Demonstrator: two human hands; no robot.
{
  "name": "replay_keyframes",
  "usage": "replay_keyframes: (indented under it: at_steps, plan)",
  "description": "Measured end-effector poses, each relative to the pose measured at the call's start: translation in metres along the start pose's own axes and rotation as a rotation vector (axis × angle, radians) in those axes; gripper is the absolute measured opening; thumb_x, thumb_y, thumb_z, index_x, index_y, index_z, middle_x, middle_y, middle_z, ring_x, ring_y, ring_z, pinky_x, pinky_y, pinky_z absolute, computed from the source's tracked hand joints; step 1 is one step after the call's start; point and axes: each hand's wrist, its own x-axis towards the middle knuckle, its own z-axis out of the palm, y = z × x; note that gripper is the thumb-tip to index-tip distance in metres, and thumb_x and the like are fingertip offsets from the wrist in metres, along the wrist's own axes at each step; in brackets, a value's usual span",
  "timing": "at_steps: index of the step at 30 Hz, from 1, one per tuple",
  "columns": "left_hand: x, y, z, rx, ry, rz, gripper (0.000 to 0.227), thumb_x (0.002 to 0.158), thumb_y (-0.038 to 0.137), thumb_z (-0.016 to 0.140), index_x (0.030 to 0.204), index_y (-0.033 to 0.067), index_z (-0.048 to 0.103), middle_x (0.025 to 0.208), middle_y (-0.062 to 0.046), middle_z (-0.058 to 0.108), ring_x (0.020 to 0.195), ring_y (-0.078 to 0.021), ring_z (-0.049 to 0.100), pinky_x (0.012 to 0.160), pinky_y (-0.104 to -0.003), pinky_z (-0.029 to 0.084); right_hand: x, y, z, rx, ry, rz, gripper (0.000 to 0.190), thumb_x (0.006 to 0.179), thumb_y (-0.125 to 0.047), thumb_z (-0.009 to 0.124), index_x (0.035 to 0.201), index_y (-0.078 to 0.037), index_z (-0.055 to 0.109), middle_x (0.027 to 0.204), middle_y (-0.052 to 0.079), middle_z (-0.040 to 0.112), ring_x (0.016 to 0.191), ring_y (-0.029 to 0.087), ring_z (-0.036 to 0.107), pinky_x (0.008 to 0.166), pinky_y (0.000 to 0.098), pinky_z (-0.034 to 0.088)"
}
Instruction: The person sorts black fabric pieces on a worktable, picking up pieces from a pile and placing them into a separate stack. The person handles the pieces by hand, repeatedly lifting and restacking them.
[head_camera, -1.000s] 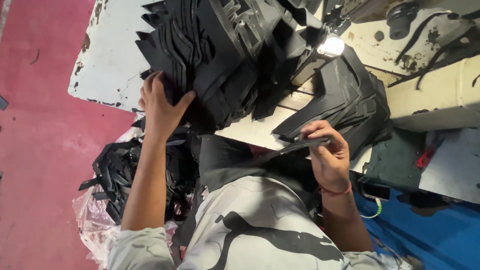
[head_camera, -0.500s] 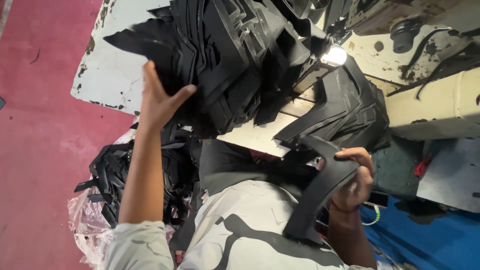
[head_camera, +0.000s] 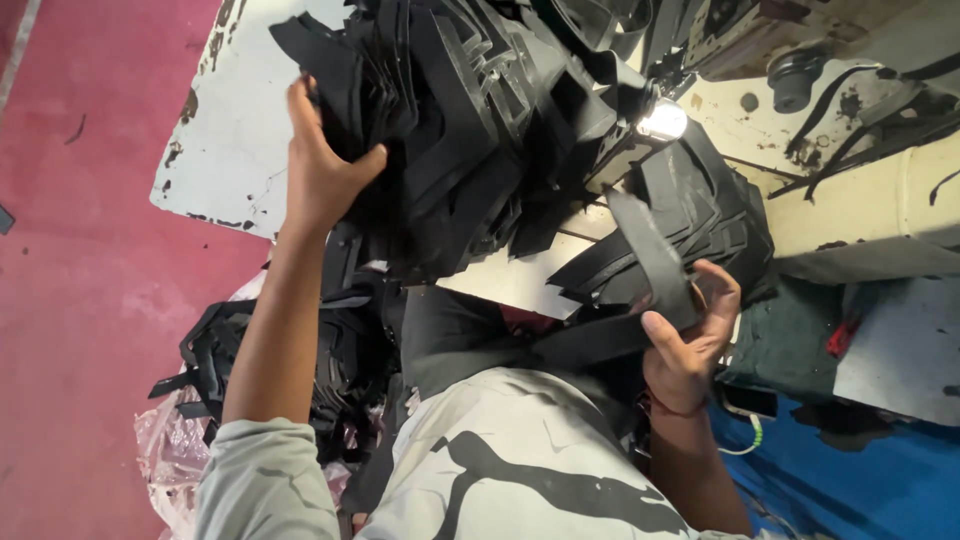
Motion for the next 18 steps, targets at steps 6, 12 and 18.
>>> replay_keyframes:
  at_steps: [6,12,18]
  plan:
    - [0.011,0.000,-0.009,-0.232,0.146,0.288,0.085,0.092,-0.007,0.073,0.156,0.0055,0.019,0.134,-0.014,0.058,0.116,-0.0216,0.060,0.108,-0.034,0.054,0.002,0.009,-0.009,0.035,0.020,0.010,0.068,0.085,0.004,0.071,0.148,-0.003,0.046,0.125,0.009,0.061,0.105,0.016,0.060,0.100,0.0298,0.048]
    - [0.001,0.021,-0.013,-0.323,0.069,0.193,0.077,0.093,-0.004,0.071,0.153,0.0069,0.023,0.130,-0.010,0.059,0.110,-0.0163,0.057,0.099,-0.030,0.053,-0.001,0.047,-0.037,0.254,-0.005,0.180,0.018,0.103,-0.002,0.063,0.119,0.006,0.058,0.105,0.015,0.067,0.096,0.022,0.063,0.097,0.0394,0.052]
    - [-0.024,0.026,0.001,-0.519,0.082,0.242,0.079,0.093,-0.006,0.073,0.155,0.0089,0.026,0.133,-0.009,0.055,0.122,-0.0159,0.054,0.109,-0.029,0.045,0.009,0.031,0.039,0.353,0.119,0.142,0.020,0.106,-0.006,0.049,0.126,-0.009,0.047,0.109,0.011,0.064,0.101,0.023,0.067,0.091,0.0445,0.056]
